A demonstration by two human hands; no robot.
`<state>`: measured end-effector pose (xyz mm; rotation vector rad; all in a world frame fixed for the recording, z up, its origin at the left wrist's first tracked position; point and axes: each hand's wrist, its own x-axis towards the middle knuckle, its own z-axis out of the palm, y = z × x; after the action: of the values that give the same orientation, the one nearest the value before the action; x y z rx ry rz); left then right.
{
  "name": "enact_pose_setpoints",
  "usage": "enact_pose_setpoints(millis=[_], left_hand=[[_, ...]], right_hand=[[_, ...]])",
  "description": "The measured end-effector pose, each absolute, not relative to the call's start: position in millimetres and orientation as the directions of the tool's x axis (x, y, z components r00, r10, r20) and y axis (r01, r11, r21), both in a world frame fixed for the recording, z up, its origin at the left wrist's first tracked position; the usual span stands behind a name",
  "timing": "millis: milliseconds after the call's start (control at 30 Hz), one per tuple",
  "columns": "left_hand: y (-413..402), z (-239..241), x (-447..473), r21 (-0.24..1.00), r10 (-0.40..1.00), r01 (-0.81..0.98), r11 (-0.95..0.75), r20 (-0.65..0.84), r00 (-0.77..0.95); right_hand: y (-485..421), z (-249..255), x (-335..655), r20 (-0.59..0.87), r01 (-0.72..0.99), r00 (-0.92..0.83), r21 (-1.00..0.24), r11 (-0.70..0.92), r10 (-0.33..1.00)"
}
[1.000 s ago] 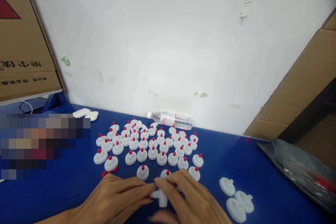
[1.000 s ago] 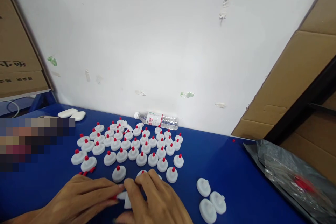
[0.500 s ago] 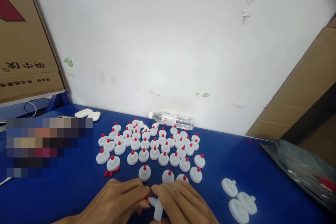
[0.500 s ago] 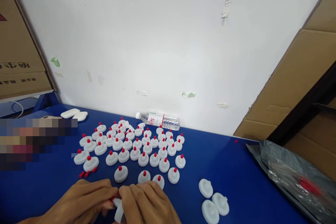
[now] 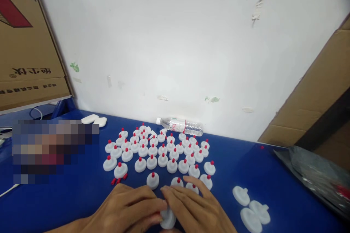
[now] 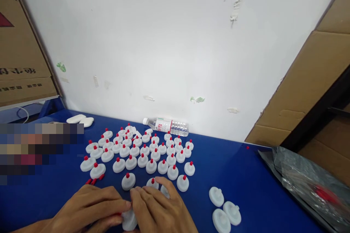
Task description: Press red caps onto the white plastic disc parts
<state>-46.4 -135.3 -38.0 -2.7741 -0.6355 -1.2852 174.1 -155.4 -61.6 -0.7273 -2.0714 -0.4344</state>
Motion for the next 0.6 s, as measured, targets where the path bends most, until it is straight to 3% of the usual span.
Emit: enact_pose_setpoints(millis=[133, 233, 400, 600], left_hand=[[-134.9, -35.8, -46.5, 0.145, 0.363, 0.397, -0.906, 0.748, 0.556], [-132.1, -38.6, -45.7, 0.139, 0.392, 0.438, -0.888, 0.728, 0.563], [-126.6, -54.3, -51.1, 0.106, 0.452, 0.502, -0.859, 0.62, 0.642], [-114.4, -47.7, -60.1, 0.162, 0.46, 0.477, -0.864, 0.639, 0.616]], right_hand=[[-155.2, -40.7, 189.3, 0.74, 0.589, -0.544, 0.001, 0.808, 0.396], [-155.9, -28.1, 207.9, 0.738, 0.642, -0.489, -0.057, 0.765, 0.465], [-148.1, -18.9, 234.3, 0.78, 0.784, -0.377, -0.019, 0.62, 0.5], [-136.7, -4.2, 269.4, 0.668, 0.946, -0.145, -0.123, 0.301, 0.73]])
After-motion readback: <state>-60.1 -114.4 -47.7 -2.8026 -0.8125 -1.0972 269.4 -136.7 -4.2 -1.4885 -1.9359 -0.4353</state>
